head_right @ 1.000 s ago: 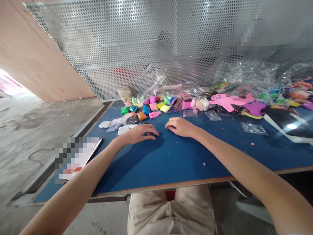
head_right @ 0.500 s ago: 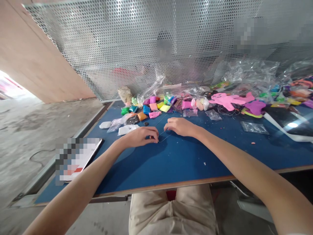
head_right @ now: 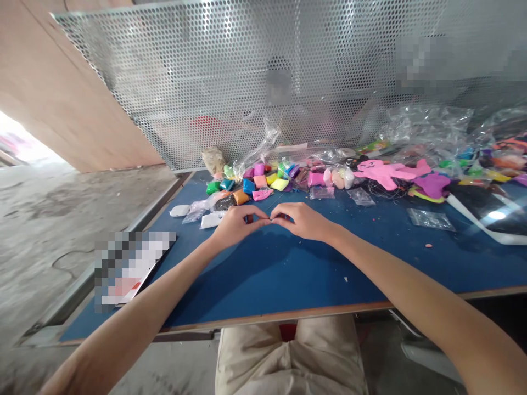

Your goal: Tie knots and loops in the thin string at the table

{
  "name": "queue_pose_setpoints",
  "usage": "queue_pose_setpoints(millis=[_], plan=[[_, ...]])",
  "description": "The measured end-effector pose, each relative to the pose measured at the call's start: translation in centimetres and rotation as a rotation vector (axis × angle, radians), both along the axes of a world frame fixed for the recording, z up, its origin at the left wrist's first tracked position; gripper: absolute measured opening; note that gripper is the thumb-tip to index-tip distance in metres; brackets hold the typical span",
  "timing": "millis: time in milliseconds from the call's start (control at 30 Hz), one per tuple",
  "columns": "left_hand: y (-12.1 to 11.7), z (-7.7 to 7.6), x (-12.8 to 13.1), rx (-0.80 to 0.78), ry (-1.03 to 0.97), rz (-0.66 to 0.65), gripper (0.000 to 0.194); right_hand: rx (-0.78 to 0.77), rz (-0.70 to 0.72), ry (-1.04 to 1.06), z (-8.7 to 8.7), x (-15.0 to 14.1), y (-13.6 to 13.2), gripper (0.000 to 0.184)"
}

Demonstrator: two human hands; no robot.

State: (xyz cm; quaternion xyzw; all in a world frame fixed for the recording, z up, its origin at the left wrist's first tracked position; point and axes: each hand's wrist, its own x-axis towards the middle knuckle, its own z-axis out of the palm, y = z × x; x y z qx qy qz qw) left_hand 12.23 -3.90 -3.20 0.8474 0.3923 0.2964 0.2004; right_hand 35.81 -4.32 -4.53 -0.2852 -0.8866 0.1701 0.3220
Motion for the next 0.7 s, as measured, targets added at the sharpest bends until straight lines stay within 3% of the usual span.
queue_pose_setpoints(millis=[233, 400, 533, 600, 700], plan=[[-0.7, 0.9, 0.6, -0.091, -0.223, -0.013, 0.027, -0.250, -0.066, 0.210, 0.8, -0.2, -0.6, 0.016], [-0.8, 0.5, 0.9, -0.517, -0.458, -0.191, 0.030, -0.470, -0.012, 0.406, 0.2, -0.6, 0.1, 0.020], [-1.2, -0.4, 1.6, -0.827, -0.712, -0.289, 0.030, -0.795, 0.121, 0.555, -0.9, -1.1, 0.4, 0.024], [-1.3, -0.6, 1.8, -0.926, -0.795, -0.315, 0.029, -0.952, 0.217, 0.628, -1.2, -1.4, 0.2, 0.024], [-1.2, -0.4, 1.8, -1.012, -0.851, -0.316, 0.025, -1.058, 0.307, 0.721, -1.2, -1.6, -0.1, 0.019]])
